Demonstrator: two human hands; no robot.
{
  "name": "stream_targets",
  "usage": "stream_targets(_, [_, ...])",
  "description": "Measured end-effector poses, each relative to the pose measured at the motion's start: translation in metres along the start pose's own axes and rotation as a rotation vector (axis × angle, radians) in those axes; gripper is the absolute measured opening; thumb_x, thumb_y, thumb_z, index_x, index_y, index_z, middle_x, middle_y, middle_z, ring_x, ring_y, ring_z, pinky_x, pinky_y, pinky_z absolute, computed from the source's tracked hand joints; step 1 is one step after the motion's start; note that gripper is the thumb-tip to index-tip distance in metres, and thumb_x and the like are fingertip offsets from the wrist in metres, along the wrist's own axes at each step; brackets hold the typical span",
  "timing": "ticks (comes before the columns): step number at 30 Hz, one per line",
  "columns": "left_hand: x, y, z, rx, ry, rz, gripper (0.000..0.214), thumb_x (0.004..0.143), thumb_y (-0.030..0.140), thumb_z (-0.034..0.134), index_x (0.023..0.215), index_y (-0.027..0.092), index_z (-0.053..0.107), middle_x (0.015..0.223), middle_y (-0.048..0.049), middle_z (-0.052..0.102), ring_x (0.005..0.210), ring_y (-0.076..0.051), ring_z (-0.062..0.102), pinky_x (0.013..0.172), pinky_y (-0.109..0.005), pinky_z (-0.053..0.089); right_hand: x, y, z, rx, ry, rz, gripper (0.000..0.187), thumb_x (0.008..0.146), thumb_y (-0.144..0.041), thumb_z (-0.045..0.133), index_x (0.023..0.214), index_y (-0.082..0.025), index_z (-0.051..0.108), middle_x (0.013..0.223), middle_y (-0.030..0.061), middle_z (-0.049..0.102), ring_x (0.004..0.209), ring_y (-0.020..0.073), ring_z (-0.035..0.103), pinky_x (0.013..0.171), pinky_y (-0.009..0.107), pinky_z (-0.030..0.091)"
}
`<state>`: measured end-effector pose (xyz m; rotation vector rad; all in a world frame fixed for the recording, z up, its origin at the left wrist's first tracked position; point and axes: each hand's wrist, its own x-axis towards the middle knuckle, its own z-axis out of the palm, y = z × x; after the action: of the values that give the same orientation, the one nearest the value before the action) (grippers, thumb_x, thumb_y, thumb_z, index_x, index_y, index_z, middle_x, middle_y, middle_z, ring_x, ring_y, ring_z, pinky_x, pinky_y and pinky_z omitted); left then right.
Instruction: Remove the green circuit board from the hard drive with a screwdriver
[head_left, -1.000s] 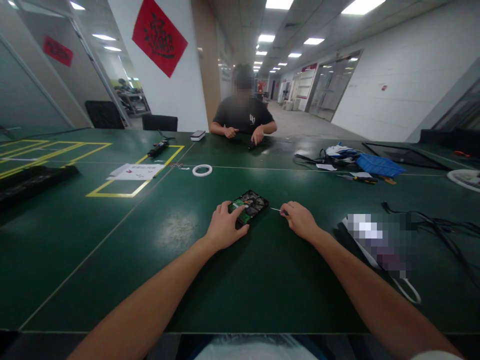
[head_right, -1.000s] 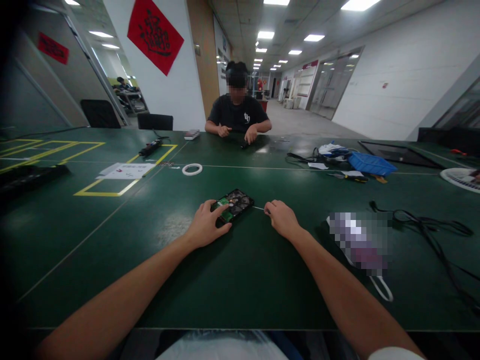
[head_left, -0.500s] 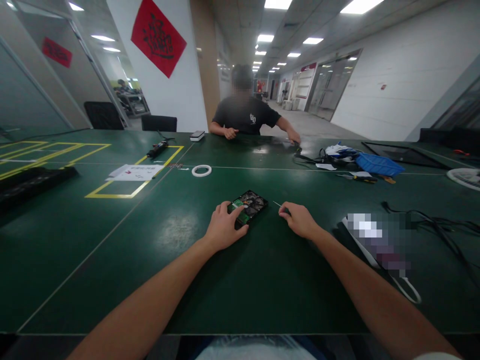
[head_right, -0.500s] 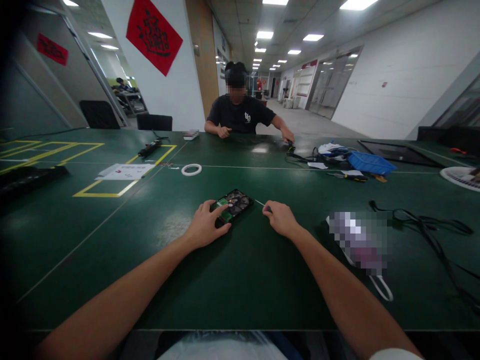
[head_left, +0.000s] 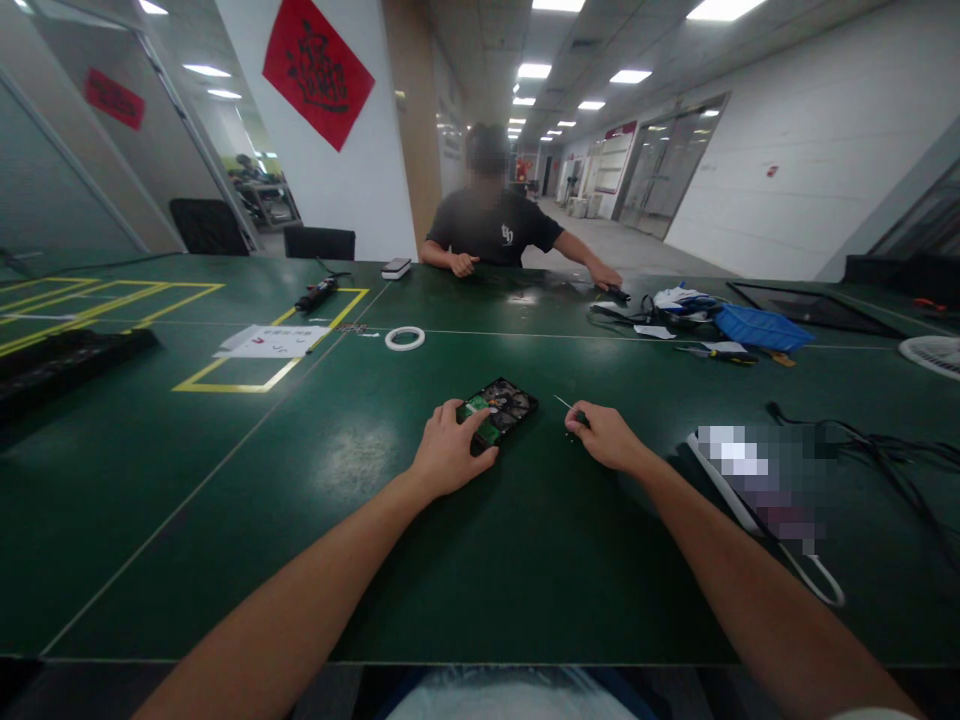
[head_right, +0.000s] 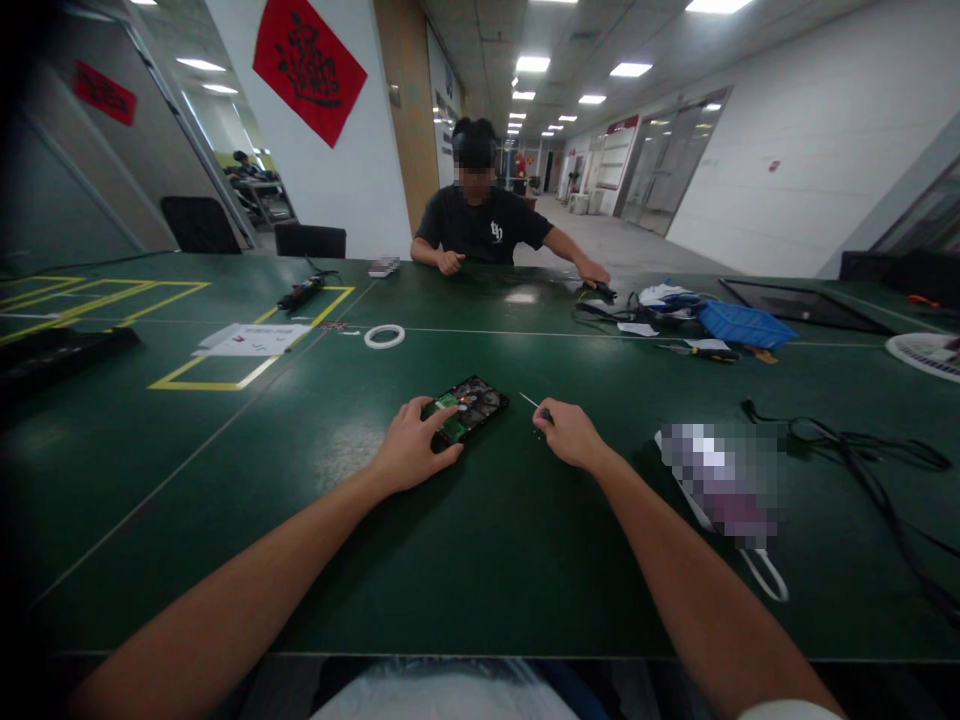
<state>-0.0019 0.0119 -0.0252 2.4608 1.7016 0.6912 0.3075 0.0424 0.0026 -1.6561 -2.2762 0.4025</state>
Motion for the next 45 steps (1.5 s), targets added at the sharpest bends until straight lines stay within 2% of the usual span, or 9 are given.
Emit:
stream_targets(11, [0.004, -0.015, -0.001, -0.023, -0.051, 0.044, 0.065, 0.084, 0.049, 0.068, 0.145, 0.034, 0.052, 0.153, -0.0117, 0.035, 0.139, -0.040, 0.038, 0.109, -0.056, 0.038, 0.005, 0.025, -0.007, -0.010, 0.109, 0.129, 0.017, 0.097, -0.029, 0.053, 0.102, -0.019, 0.066, 0.095, 0.0074, 0.071, 0.085, 0.0206, 0.065, 0.076, 0.032, 0.045])
stream_targets(19, [0.006, -0.015, 0.000, -0.005, -0.039, 0.044, 0.068, 0.084, 0.065, 0.066, 0.142, 0.031, 0.055, 0.150, -0.0139, 0.039, 0.137, -0.039, 0.041, 0.110, -0.056, 0.038, 0.003, 0.021, -0.009, 0.020, 0.039, 0.040, 0.014, 0.095, -0.030, 0.058, 0.100, -0.021, 0.068, 0.102, 0.0053, 0.072, 0.091, 0.0196, 0.065, 0.079, 0.031, 0.046])
stream_targets(25, [0.013, -0.032, -0.015, -0.064, -0.181, 0.132, 0.065, 0.088, 0.060, 0.064, 0.146, 0.035, 0.051, 0.156, -0.0121, 0.032, 0.141, -0.039, 0.036, 0.113, -0.058, 0.034, -0.001, 0.017, -0.011, 0.041, 0.003, -0.016, 0.015, 0.093, -0.030, 0.061, 0.103, -0.022, 0.068, 0.101, 0.0043, 0.072, 0.091, 0.0196, 0.066, 0.079, 0.031, 0.046])
stream_targets(28, [0.015, -0.046, -0.024, -0.071, -0.238, 0.155, 0.060, 0.090, 0.053, 0.065, 0.147, 0.039, 0.049, 0.159, -0.0098, 0.030, 0.143, -0.040, 0.032, 0.113, -0.059, 0.033, -0.002, 0.011, -0.011, 0.063, -0.026, -0.045, 0.017, 0.093, -0.030, 0.060, 0.106, -0.024, 0.069, 0.105, 0.0045, 0.072, 0.093, 0.0203, 0.066, 0.081, 0.032, 0.048])
stream_targets(31, [0.016, -0.055, -0.028, -0.025, -0.207, 0.110, 0.051, 0.093, 0.035, 0.062, 0.143, 0.043, 0.054, 0.159, -0.0060, 0.031, 0.143, -0.039, 0.030, 0.113, -0.060, 0.031, -0.003, 0.011, -0.012, 0.068, -0.004, -0.053, 0.020, 0.095, -0.029, 0.056, 0.109, -0.023, 0.070, 0.113, 0.0065, 0.071, 0.102, 0.0224, 0.065, 0.089, 0.035, 0.048])
stream_targets(34, [0.016, -0.056, -0.030, 0.051, -0.146, 0.071, 0.051, 0.093, 0.019, 0.054, 0.139, 0.040, 0.059, 0.158, -0.0041, 0.034, 0.143, -0.037, 0.030, 0.112, -0.060, 0.031, -0.001, 0.016, -0.011, 0.044, 0.032, -0.018, 0.022, 0.095, -0.026, 0.056, 0.111, -0.021, 0.070, 0.118, 0.0089, 0.070, 0.109, 0.0242, 0.064, 0.095, 0.039, 0.047])
stream_targets(36, [0.016, -0.049, -0.029, 0.078, -0.132, 0.088, 0.051, 0.092, 0.017, 0.051, 0.139, 0.035, 0.059, 0.156, -0.0050, 0.040, 0.141, -0.035, 0.032, 0.112, -0.057, 0.030, 0.000, 0.019, -0.009, 0.029, 0.035, 0.008, 0.022, 0.095, -0.027, 0.056, 0.111, -0.020, 0.069, 0.118, 0.0095, 0.069, 0.109, 0.0243, 0.064, 0.096, 0.039, 0.047])
stream_targets(40, [0.018, -0.019, -0.026, 0.091, -0.071, 0.067, 0.045, 0.100, 0.039, 0.040, 0.139, 0.021, 0.056, 0.139, -0.0113, 0.058, 0.132, -0.032, 0.044, 0.110, -0.053, 0.030, 0.003, 0.020, -0.006, -0.010, 0.037, 0.023, 0.020, 0.096, -0.029, 0.055, 0.107, -0.020, 0.070, 0.113, 0.0097, 0.069, 0.104, 0.0240, 0.064, 0.092, 0.038, 0.048])
stream_targets(45, [0.029, 0.027, -0.014, 0.201, 0.022, -0.116, 0.093, 0.083, 0.088, 0.034, 0.130, 0.012, 0.058, 0.126, -0.0228, 0.060, 0.119, -0.042, 0.048, 0.100, -0.053, 0.034, 0.004, 0.017, -0.004, -0.018, 0.062, 0.044, 0.019, 0.097, -0.030, 0.054, 0.103, -0.019, 0.069, 0.108, 0.0101, 0.070, 0.098, 0.0230, 0.065, 0.085, 0.036, 0.048])
